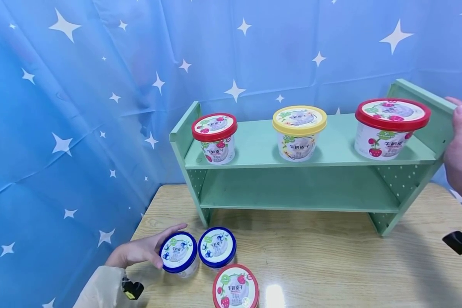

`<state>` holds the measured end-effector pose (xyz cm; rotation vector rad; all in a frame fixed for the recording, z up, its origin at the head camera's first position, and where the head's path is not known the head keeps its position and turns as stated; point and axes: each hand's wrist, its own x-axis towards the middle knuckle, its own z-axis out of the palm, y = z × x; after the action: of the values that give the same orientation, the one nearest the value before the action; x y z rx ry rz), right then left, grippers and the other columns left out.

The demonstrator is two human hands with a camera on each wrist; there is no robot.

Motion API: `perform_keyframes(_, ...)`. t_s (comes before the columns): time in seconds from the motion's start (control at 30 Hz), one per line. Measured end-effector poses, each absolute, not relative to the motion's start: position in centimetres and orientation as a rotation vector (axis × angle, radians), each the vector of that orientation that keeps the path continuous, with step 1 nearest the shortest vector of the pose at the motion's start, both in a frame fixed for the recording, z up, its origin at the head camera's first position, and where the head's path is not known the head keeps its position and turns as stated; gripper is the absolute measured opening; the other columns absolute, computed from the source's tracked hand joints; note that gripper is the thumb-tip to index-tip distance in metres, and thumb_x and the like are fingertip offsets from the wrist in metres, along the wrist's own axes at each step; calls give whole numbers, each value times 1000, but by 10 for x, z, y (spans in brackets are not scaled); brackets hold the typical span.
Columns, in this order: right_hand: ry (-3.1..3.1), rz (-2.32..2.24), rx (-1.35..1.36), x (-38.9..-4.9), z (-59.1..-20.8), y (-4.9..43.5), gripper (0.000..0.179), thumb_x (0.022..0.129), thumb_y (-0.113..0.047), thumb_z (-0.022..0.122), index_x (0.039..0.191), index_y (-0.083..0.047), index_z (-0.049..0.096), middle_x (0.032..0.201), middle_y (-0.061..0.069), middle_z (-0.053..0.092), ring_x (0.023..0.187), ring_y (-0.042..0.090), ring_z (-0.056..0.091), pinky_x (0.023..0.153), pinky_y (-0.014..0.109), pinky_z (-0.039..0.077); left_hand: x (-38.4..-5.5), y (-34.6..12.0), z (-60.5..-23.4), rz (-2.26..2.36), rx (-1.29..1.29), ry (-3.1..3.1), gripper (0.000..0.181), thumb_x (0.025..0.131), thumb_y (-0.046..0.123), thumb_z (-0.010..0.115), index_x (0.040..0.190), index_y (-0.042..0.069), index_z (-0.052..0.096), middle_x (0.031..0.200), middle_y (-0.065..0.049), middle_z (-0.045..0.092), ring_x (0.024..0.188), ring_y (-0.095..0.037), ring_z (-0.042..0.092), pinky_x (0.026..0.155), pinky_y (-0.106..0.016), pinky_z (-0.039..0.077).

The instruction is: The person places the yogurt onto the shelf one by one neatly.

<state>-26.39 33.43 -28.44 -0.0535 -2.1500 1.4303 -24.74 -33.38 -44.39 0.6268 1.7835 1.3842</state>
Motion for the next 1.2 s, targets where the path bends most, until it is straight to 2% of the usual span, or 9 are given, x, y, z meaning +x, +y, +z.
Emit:
perform_keyframes(0.27, -2184, 1413, -51, -262, -281, 333, 47, 108, -40, 23, 154, -33, 22, 151, -1, 35, 123, 8, 47, 74, 7, 40, -243, -344, -454, 1351, 590, 1788, 111, 81, 23, 82, 159, 18, 3, 159, -11, 18, 143, -28, 20, 112, -60, 10)
perform_keyframes(0.5, -2156, 1455, -46, -263, -280, 335, 46, 108, -40, 23, 154, -34, 23, 150, -1, 36, 122, 8, 46, 75, 7, 40, -238, -340, -462, 1357, 487, 1799, 109, 77, 7, 83, 158, 11, 10, 153, -11, 33, 138, -27, 32, 112, -56, 16)
perform_keyframes(0.63, -2130, 1483, -37, -264, -281, 335, 46, 108, -40, 25, 153, -33, 24, 148, 0, 37, 122, 7, 47, 72, 7, 41, -238, -337, -468, 1381, 465, 1824, 106, 76, 4, 83, 157, 10, 14, 151, -11, 36, 137, -27, 34, 112, -56, 16)
perform_keyframes(0.93, -2109, 1522, -17, -263, -281, 337, 46, 108, -40, 25, 153, -33, 25, 147, 0, 37, 120, 6, 48, 72, 7, 41, -235, -330, -475, 1387, 450, 1945, 103, 75, 0, 83, 156, 6, 19, 150, -12, 38, 138, -33, 31, 110, -64, 11)
perform_keyframes(1.2, -2121, 1513, -7, -262, -282, 338, 47, 107, -41, 25, 153, -34, 25, 147, 1, 37, 120, 9, 46, 69, 7, 42, -232, -324, -476, 1405, 458, 2001, 99, 75, -1, 83, 154, 3, 24, 148, -13, 42, 135, -31, 36, 110, -62, 16)
